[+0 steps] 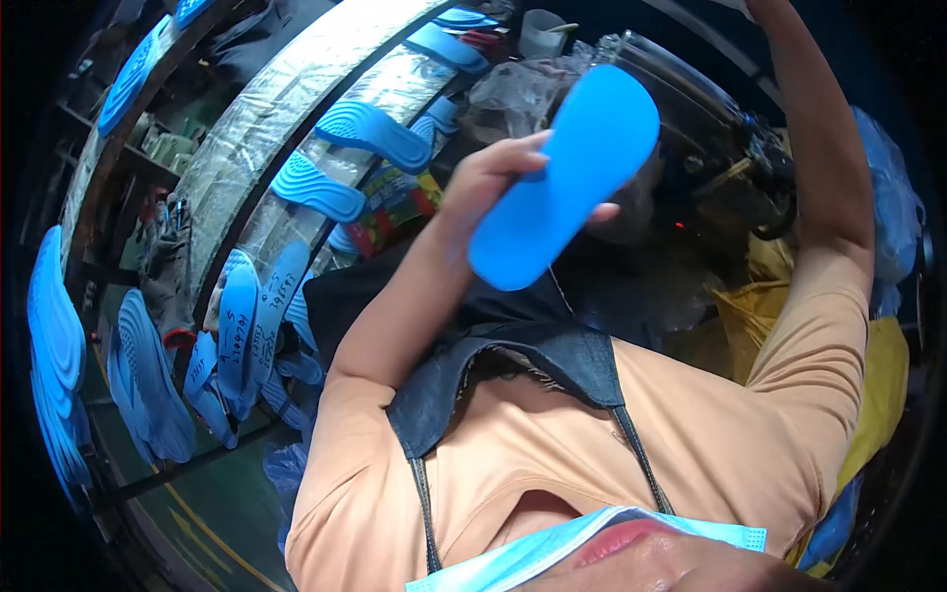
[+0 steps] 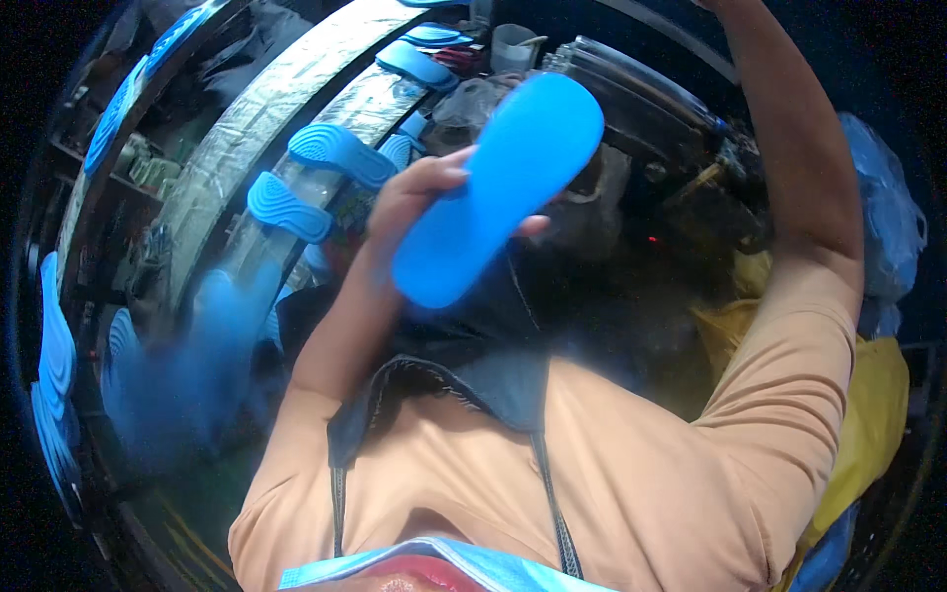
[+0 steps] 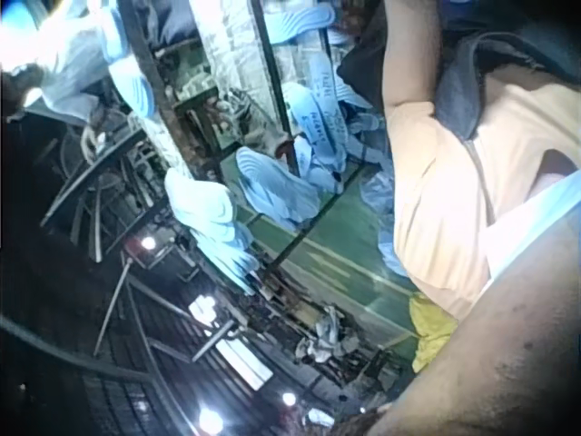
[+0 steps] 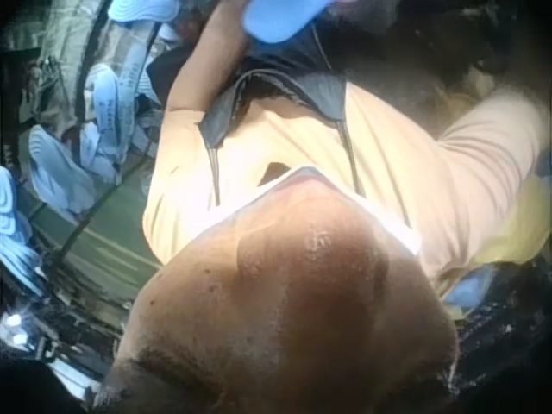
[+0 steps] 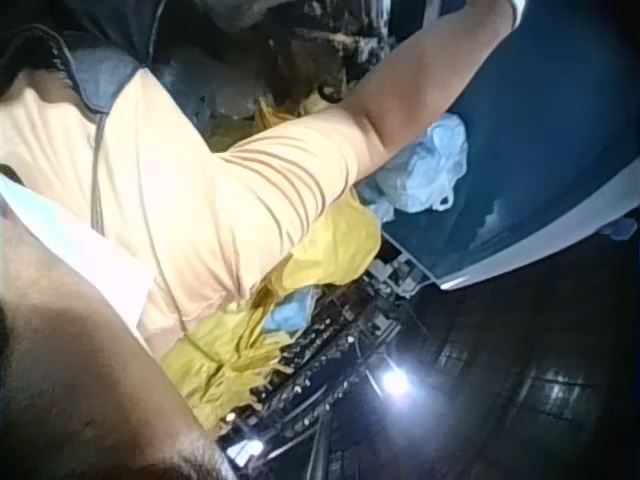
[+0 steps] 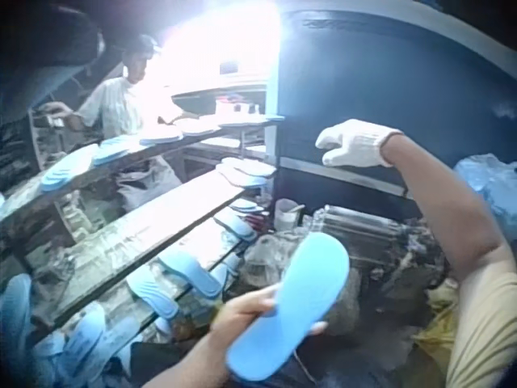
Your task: The person repeatedly picks up blue slipper soles from a plastic bag and places them in a neat row on a metal shelf. They handle the items one at a time, occasionally adjusting the alignment of the soles on the shelf.
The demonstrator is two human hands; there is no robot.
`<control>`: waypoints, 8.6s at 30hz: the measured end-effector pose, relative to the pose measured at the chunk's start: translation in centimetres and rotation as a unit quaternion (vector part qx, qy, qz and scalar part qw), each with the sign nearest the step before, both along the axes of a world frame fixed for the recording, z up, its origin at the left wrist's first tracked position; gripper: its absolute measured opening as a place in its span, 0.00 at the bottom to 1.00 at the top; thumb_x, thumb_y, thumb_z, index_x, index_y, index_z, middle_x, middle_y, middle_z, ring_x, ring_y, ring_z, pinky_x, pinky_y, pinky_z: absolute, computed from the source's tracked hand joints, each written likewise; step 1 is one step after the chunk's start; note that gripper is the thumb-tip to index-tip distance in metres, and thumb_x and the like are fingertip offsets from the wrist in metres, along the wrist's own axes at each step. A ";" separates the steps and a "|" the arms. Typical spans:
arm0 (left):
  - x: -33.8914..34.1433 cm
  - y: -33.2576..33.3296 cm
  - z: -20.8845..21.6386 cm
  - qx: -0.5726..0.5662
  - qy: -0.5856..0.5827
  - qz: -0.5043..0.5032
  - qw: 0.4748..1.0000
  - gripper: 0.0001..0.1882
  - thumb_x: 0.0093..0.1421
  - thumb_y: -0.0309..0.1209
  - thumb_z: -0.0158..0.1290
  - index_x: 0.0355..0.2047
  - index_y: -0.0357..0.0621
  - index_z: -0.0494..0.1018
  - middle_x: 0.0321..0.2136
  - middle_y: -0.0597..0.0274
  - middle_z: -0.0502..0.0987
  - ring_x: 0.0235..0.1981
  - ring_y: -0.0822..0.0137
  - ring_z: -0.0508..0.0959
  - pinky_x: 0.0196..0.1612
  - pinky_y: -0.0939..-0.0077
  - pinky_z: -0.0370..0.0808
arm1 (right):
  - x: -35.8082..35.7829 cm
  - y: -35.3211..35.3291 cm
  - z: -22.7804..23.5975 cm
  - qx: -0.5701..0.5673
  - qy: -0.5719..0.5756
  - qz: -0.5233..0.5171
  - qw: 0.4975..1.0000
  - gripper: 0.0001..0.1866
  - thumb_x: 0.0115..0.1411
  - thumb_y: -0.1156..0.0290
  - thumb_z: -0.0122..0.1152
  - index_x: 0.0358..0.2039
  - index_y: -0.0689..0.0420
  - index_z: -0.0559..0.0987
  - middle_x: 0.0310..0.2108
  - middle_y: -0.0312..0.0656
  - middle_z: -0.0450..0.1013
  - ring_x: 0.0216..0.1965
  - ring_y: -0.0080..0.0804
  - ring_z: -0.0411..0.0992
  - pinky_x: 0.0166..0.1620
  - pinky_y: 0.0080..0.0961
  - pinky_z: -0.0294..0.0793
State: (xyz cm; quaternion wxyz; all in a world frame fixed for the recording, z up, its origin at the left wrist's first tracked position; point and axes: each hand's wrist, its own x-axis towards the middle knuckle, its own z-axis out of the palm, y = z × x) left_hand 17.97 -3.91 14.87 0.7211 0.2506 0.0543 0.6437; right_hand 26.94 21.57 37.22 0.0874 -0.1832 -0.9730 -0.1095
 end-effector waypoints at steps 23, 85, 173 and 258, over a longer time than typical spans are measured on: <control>-16.3 2.7 -14.7 -0.395 0.755 0.486 0.196 0.45 0.59 0.56 0.53 0.62 0.28 0.59 0.62 0.25 0.56 0.65 0.33 0.55 0.65 0.45 0.55 | 5.4 9.4 -8.1 -0.428 -0.173 -0.146 0.875 0.26 0.55 0.54 0.66 0.50 0.58 0.80 0.43 0.39 0.77 0.45 0.28 0.73 0.50 0.28 0.72; 5.0 6.8 -0.7 -0.070 0.118 0.026 0.990 0.29 0.53 0.21 0.43 0.58 0.24 0.61 0.46 0.35 0.74 0.44 0.46 0.81 0.50 0.53 0.79 | 7.5 1.2 -0.4 -0.074 -0.028 -0.055 0.995 0.29 0.60 0.52 0.58 0.55 0.59 0.75 0.53 0.49 0.74 0.55 0.43 0.71 0.59 0.34 0.67; -4.6 7.9 -9.9 -0.175 0.598 0.370 0.689 0.29 0.63 0.44 0.49 0.54 0.30 0.66 0.49 0.37 0.75 0.49 0.48 0.77 0.51 0.58 0.73 | 6.9 12.2 -8.6 -0.388 -0.148 0.052 0.908 0.22 0.56 0.57 0.63 0.51 0.52 0.80 0.44 0.39 0.76 0.45 0.33 0.71 0.52 0.39 0.70; -15.3 -4.2 -12.4 -0.444 0.802 0.364 0.165 0.34 0.61 0.44 0.53 0.61 0.35 0.62 0.65 0.33 0.56 0.65 0.36 0.58 0.62 0.37 0.58 | 4.6 8.6 -7.6 -0.446 -0.143 -0.196 0.861 0.21 0.57 0.60 0.63 0.50 0.51 0.80 0.40 0.32 0.76 0.41 0.24 0.71 0.45 0.28 0.72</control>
